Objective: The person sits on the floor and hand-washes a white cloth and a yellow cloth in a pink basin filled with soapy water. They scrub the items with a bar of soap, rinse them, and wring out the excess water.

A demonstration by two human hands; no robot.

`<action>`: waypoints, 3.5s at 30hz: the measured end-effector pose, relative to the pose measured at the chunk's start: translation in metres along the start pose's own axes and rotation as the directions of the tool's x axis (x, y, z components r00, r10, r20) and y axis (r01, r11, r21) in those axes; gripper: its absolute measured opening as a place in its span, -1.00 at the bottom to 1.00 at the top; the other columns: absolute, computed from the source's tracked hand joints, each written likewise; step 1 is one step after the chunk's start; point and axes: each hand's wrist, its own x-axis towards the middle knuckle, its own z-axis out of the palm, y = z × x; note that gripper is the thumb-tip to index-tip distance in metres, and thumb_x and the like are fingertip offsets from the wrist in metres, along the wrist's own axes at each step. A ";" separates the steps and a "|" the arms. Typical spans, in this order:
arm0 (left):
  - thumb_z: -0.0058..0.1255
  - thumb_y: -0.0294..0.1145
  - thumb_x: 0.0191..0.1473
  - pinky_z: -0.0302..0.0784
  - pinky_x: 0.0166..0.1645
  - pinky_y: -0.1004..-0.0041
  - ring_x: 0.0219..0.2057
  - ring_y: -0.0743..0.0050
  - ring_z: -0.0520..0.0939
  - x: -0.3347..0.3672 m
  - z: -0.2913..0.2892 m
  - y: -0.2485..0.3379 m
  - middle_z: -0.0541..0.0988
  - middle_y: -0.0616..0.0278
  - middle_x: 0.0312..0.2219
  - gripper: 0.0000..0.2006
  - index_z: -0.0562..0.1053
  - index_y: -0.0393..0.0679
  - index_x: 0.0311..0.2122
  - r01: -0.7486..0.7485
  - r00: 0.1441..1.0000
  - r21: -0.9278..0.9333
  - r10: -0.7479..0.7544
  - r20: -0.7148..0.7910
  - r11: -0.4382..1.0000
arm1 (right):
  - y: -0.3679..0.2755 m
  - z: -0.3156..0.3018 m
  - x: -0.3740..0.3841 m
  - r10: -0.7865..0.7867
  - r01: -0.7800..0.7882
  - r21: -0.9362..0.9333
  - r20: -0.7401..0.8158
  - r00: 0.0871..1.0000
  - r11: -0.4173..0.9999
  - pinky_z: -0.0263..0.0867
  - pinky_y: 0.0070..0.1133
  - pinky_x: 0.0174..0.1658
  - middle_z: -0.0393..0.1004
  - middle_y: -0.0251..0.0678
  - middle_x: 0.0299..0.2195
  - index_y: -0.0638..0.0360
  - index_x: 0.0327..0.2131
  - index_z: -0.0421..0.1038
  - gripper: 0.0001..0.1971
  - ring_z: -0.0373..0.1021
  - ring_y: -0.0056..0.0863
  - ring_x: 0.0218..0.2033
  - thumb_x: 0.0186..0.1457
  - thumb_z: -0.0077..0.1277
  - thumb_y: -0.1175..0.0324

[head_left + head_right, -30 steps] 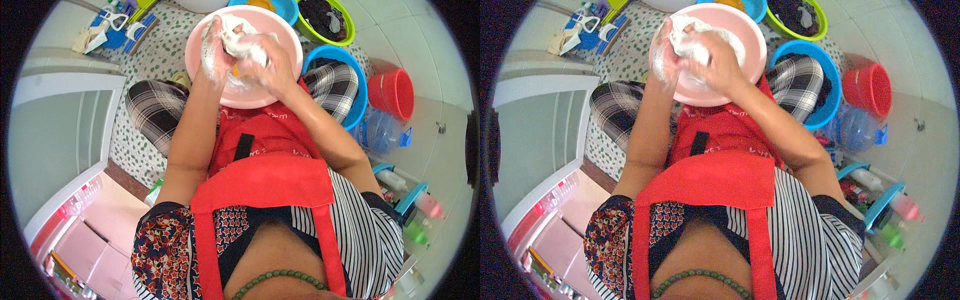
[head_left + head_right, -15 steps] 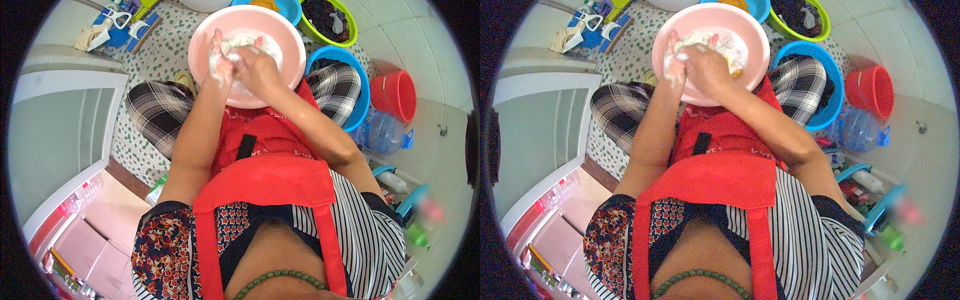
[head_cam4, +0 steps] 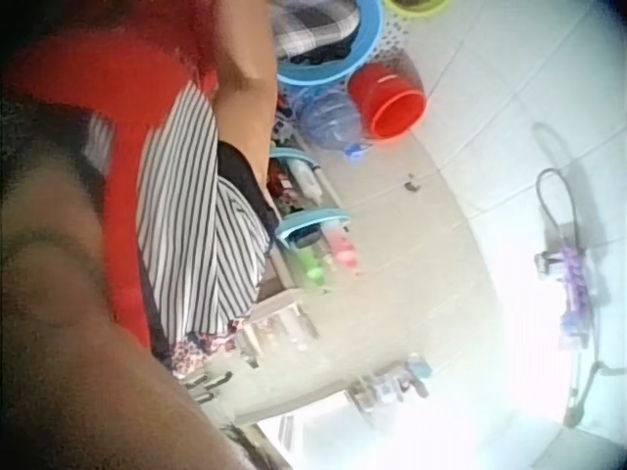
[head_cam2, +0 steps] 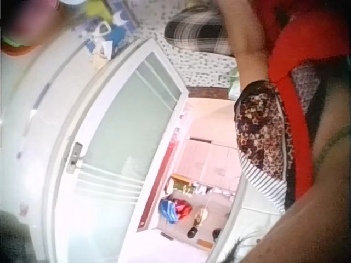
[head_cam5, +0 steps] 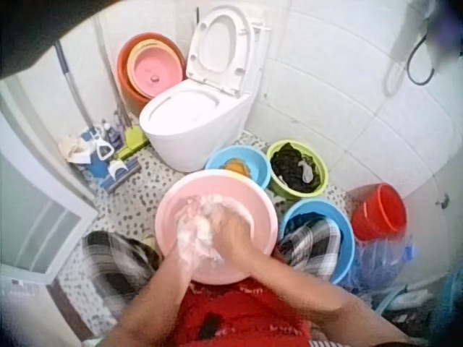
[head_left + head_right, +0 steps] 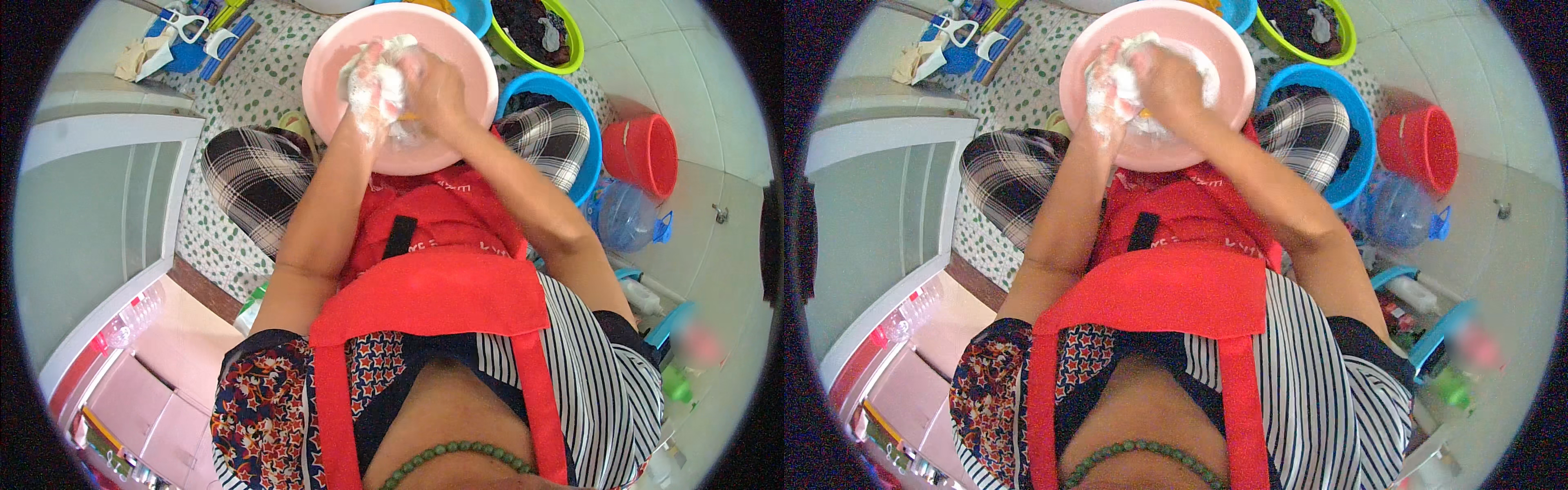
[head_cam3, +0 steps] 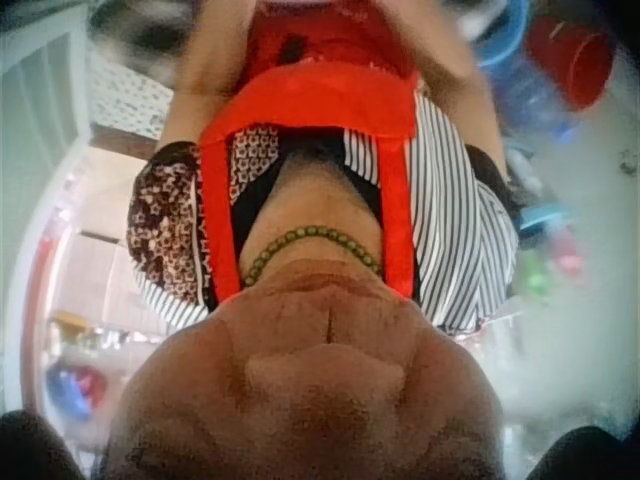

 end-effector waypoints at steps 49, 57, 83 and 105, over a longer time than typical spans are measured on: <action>-0.12 -0.25 0.13 0.47 -0.09 0.34 -0.17 0.31 0.49 0.015 -0.035 -0.010 0.47 0.21 -0.22 -0.68 0.35 -0.14 -0.05 -0.009 0.998 0.123 0.017 -0.063 0.992 | -0.018 -0.011 -0.020 -0.353 0.365 -0.103 0.120 0.928 0.925 0.37 -0.33 -0.33 0.50 -0.14 -0.40 0.15 -0.30 0.47 -0.76 0.45 -0.17 -0.39 -0.01 0.01 0.24; -0.17 -0.09 0.16 0.45 -0.06 0.38 -0.20 0.31 0.53 -0.001 -0.001 -0.004 0.51 0.18 -0.23 -0.62 0.38 -0.15 -0.07 -0.046 0.999 0.204 0.043 0.022 0.978 | 0.011 0.000 0.018 0.033 -0.033 0.047 0.001 0.999 0.998 0.30 -0.21 -0.26 0.47 -0.08 -0.38 0.17 -0.28 0.42 -0.73 0.42 -0.08 -0.31 0.14 -0.16 0.19; -0.20 -0.18 0.18 0.45 -0.02 0.33 -0.14 0.32 0.52 0.011 -0.002 -0.010 0.51 0.20 -0.22 -0.69 0.39 -0.16 -0.10 -0.096 0.983 0.070 0.105 -0.149 0.993 | 0.008 -0.011 0.034 0.079 -0.079 -0.013 0.006 0.997 0.997 0.35 -0.22 -0.28 0.50 -0.02 -0.45 0.17 -0.26 0.44 -0.65 0.45 -0.06 -0.39 0.17 -0.25 0.14; -0.27 -0.01 0.21 0.32 0.11 0.17 -0.02 0.12 0.42 0.008 0.009 -0.001 0.41 0.02 -0.08 -0.49 0.25 -0.25 0.06 -0.096 0.995 0.134 0.092 0.034 0.986 | -0.011 -0.004 -0.020 -0.303 0.307 0.053 -0.072 0.950 0.950 0.12 -0.19 0.03 0.23 -0.15 0.04 0.06 -0.06 0.35 -0.61 0.17 -0.08 0.05 0.01 0.04 0.20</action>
